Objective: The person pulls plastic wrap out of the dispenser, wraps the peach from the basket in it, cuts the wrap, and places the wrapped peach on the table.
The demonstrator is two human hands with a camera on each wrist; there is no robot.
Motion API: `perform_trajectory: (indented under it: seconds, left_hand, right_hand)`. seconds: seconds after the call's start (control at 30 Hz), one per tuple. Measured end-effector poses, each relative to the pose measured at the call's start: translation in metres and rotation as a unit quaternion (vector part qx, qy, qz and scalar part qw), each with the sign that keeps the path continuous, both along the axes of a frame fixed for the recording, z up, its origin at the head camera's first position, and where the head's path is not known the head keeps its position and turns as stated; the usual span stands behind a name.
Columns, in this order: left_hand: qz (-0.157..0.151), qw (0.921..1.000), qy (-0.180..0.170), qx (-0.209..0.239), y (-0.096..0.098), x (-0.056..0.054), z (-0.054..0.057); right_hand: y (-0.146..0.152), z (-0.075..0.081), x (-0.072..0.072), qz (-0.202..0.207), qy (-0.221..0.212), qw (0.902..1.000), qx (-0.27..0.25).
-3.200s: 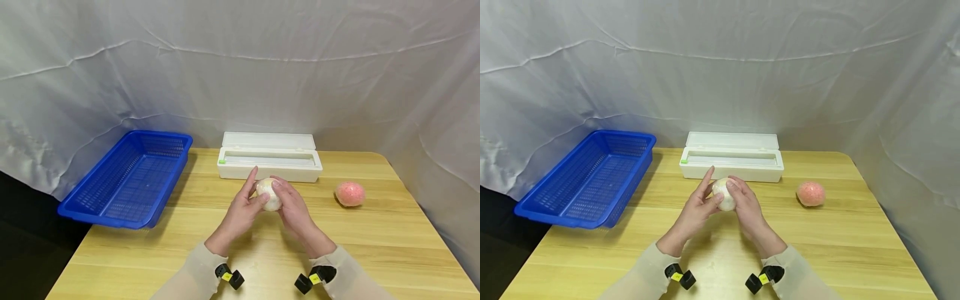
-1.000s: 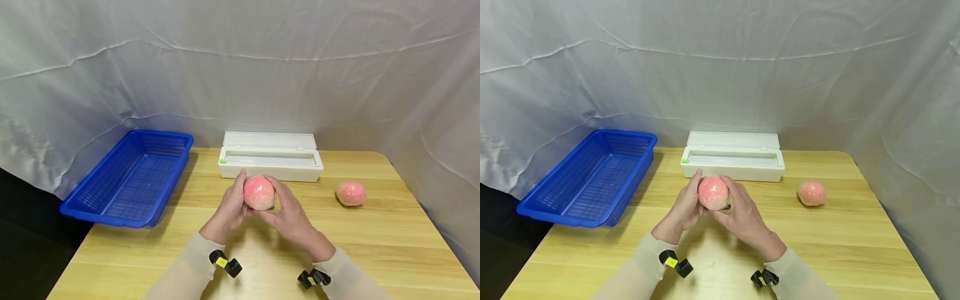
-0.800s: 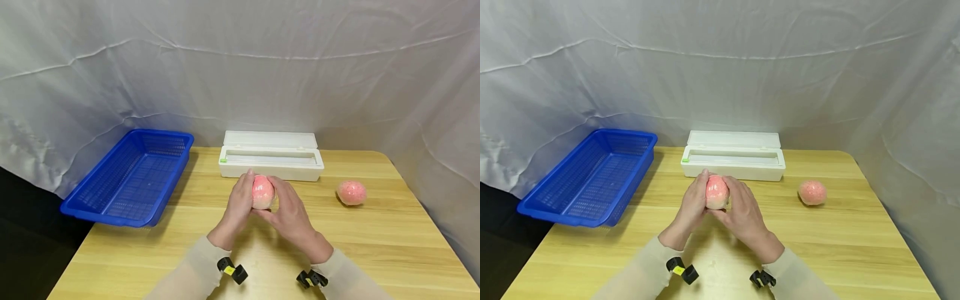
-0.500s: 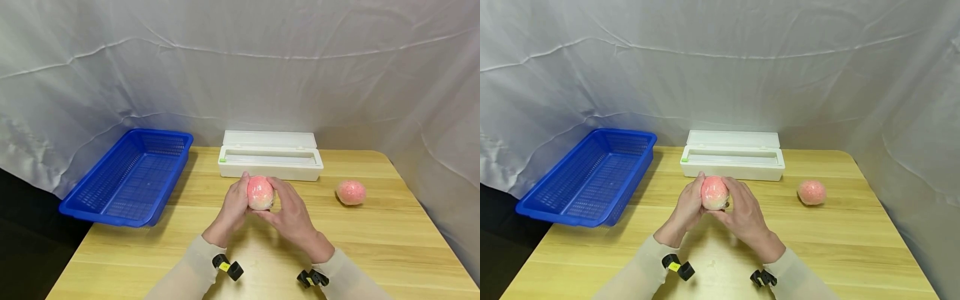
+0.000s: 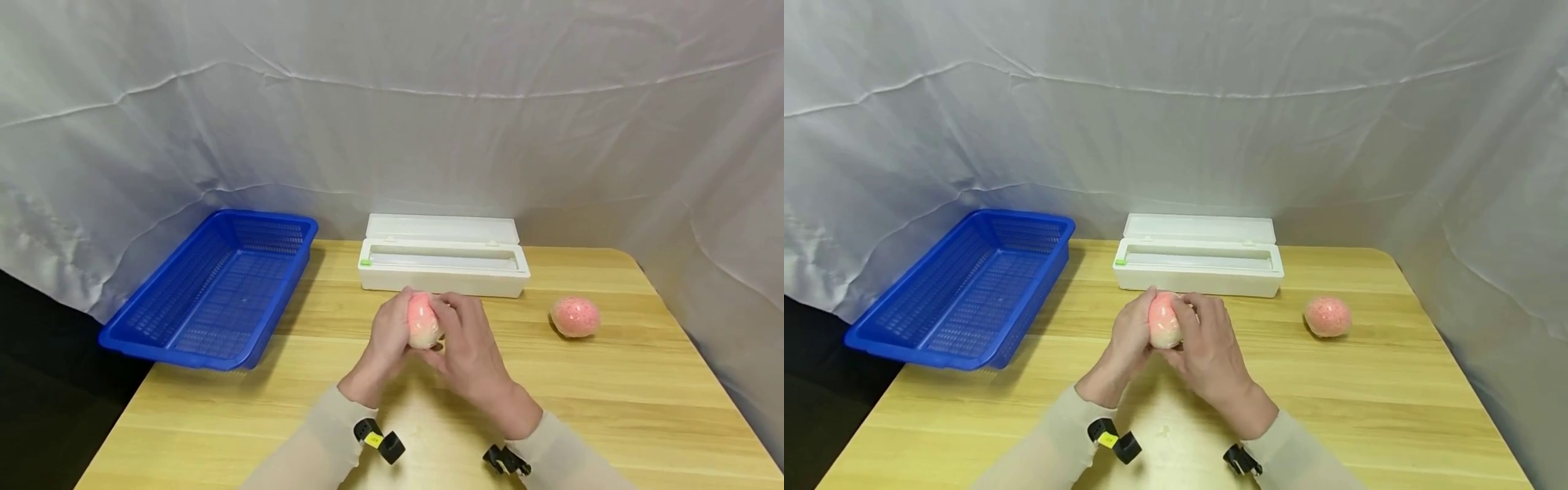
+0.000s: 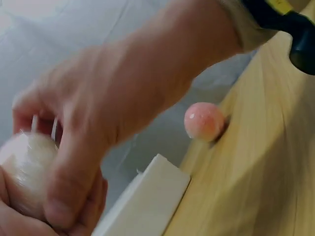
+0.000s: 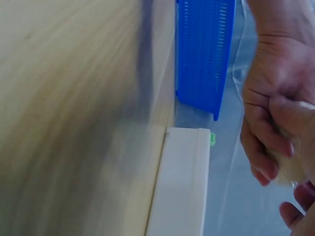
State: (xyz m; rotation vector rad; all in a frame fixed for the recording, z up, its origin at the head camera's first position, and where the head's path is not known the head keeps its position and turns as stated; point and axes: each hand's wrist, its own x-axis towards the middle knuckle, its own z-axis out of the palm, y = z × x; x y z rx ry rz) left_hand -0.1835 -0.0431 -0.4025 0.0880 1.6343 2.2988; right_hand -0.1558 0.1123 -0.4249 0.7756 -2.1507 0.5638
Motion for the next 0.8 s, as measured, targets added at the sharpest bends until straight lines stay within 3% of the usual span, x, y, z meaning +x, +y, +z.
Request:
perform_trajectory:
  seconds: [0.1,0.2,0.3,0.4,0.53,0.63,0.7,0.8]
  left_hand:
    - [-0.014,0.9975,-0.048,0.049,-0.004,-0.002,-0.003]
    - [-0.06,0.9937,-0.073,0.061,-0.011,-0.005,-0.004]
    - [-0.086,0.9917,-0.077,0.057,-0.014,-0.006,-0.003]
    - [-0.065,0.9947,-0.061,0.052,-0.011,-0.004,-0.002]
    - [0.017,0.9997,-0.009,0.017,0.001,0.003,-0.004]
    - [0.07,0.9975,0.006,0.009,0.009,0.005,-0.008]
    - [0.088,0.9958,-0.005,0.025,0.01,0.004,-0.01]
    - [0.072,0.9954,-0.029,0.056,0.007,0.001,-0.012]
  right_hand:
    - [0.004,0.006,0.004,0.033,-0.09,0.9953,-0.014]
    - [0.01,0.012,0.006,0.064,-0.209,0.9747,-0.047]
    - [0.014,0.013,0.006,0.083,-0.256,0.961,-0.064]
    - [0.013,0.011,0.004,0.072,-0.222,0.9709,-0.053]
    - [0.007,0.009,0.002,0.025,-0.129,0.9911,-0.024]
    - [0.003,0.009,0.002,0.008,-0.077,0.997,-0.002]
    - [0.003,0.011,0.004,0.013,-0.078,0.9968,0.002]
    - [0.008,0.015,0.005,0.032,-0.125,0.9916,-0.001]
